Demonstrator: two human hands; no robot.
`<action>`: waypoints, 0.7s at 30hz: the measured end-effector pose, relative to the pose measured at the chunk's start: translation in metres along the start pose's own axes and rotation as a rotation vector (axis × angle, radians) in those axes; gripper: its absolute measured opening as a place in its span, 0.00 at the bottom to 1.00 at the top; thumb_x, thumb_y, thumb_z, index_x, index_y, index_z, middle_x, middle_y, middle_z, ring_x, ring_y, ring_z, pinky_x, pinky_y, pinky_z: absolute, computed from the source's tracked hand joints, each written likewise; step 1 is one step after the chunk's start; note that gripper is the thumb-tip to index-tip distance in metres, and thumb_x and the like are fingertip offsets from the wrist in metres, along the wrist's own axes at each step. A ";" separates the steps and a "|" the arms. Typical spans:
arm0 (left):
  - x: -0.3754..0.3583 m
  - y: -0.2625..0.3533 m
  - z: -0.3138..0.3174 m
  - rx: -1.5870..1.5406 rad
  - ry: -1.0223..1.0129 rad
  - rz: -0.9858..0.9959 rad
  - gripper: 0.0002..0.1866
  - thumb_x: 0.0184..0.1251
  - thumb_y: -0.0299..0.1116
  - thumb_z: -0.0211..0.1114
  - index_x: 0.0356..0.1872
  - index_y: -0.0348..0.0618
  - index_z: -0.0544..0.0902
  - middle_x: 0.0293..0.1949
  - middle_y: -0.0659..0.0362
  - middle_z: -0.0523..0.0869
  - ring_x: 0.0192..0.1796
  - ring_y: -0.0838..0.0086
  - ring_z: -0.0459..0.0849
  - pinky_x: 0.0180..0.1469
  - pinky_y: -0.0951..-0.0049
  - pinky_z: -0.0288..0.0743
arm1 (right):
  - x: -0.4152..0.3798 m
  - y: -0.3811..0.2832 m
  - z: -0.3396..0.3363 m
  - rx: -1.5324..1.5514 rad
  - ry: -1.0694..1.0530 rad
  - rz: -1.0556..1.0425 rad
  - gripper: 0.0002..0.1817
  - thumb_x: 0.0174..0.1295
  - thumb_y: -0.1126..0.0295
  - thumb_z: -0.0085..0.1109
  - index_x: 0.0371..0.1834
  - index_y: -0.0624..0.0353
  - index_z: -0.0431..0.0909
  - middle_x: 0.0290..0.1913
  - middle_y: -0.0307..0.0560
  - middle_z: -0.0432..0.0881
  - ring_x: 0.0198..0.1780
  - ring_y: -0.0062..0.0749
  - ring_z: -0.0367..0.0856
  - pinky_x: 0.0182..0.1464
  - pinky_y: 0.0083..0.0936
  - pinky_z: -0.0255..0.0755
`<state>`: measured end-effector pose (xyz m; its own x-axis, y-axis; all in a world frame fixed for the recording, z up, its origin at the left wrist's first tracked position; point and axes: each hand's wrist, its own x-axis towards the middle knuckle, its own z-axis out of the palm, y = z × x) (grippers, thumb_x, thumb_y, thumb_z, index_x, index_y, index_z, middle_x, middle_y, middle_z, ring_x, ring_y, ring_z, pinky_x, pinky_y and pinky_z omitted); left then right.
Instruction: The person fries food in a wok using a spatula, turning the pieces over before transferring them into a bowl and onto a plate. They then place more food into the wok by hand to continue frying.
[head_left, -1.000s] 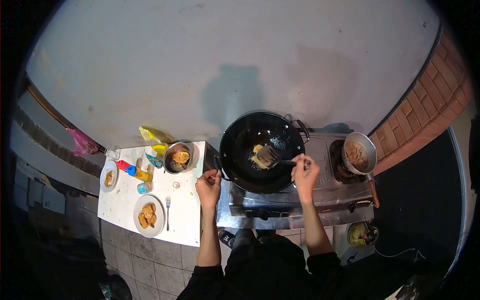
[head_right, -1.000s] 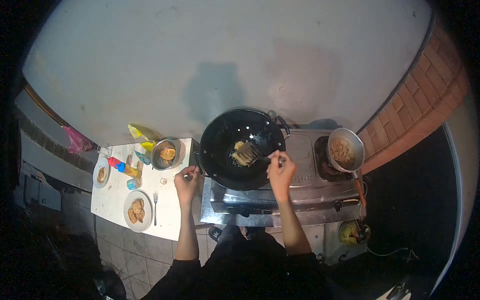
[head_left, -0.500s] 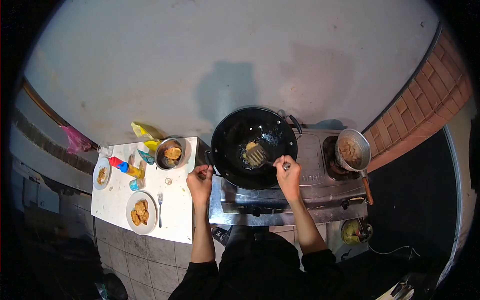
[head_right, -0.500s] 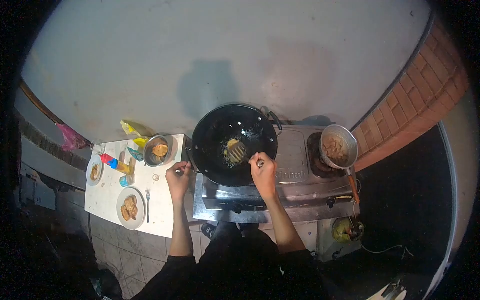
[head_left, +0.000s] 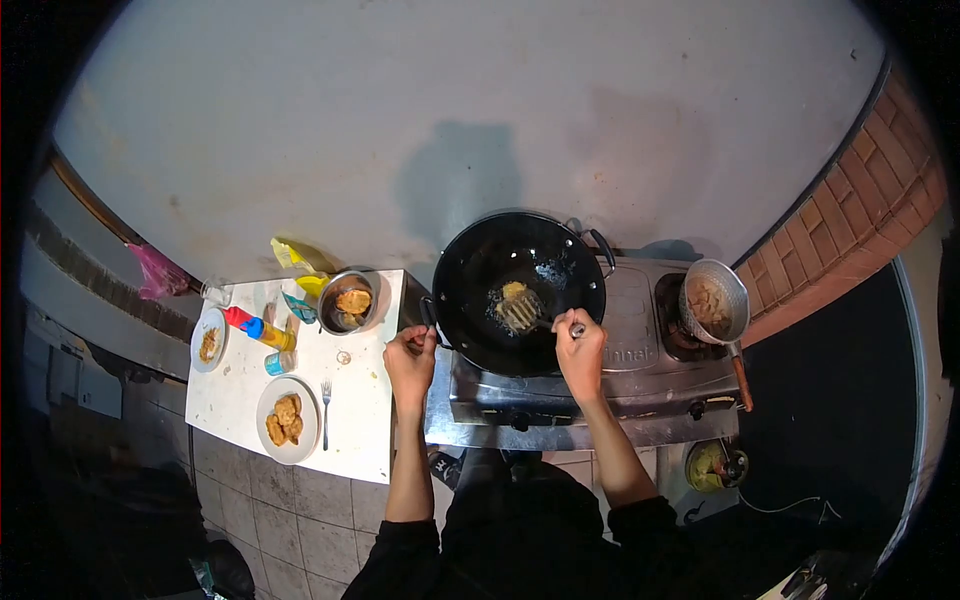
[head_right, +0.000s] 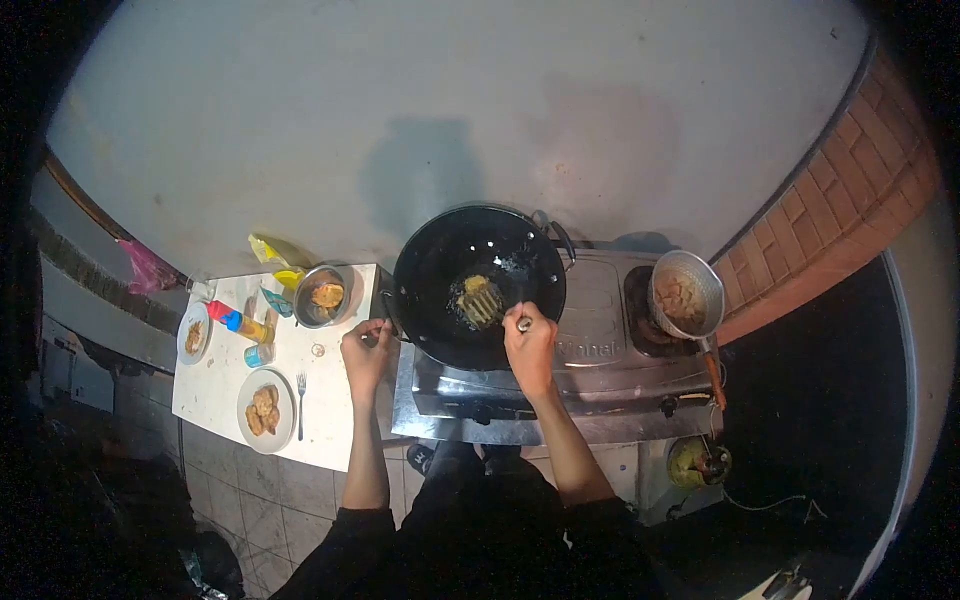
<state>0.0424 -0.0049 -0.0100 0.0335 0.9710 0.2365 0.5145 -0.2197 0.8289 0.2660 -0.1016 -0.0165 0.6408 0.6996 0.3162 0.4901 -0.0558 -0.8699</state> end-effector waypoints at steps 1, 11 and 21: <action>0.001 0.001 0.000 0.010 -0.018 -0.036 0.10 0.56 0.31 0.68 0.32 0.32 0.84 0.21 0.54 0.82 0.24 0.74 0.79 0.31 0.74 0.72 | 0.000 0.001 -0.001 0.087 0.046 -0.024 0.12 0.63 0.75 0.51 0.21 0.66 0.72 0.16 0.50 0.75 0.18 0.30 0.77 0.22 0.26 0.65; 0.003 0.000 0.002 0.039 -0.007 -0.038 0.11 0.55 0.32 0.70 0.31 0.32 0.84 0.21 0.54 0.81 0.23 0.72 0.79 0.30 0.73 0.72 | 0.007 0.009 -0.002 0.165 0.123 0.000 0.12 0.63 0.74 0.52 0.22 0.67 0.74 0.15 0.50 0.73 0.16 0.25 0.73 0.22 0.26 0.63; -0.002 0.002 -0.001 0.053 -0.017 -0.032 0.11 0.55 0.31 0.70 0.31 0.32 0.84 0.20 0.56 0.81 0.21 0.75 0.78 0.27 0.76 0.71 | 0.004 0.004 0.000 0.133 0.056 0.005 0.12 0.63 0.74 0.51 0.21 0.66 0.74 0.15 0.48 0.74 0.17 0.22 0.73 0.22 0.25 0.63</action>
<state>0.0425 -0.0073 -0.0078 0.0311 0.9790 0.2013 0.5603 -0.1839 0.8076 0.2704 -0.0991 -0.0192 0.6770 0.6583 0.3291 0.4062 0.0385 -0.9130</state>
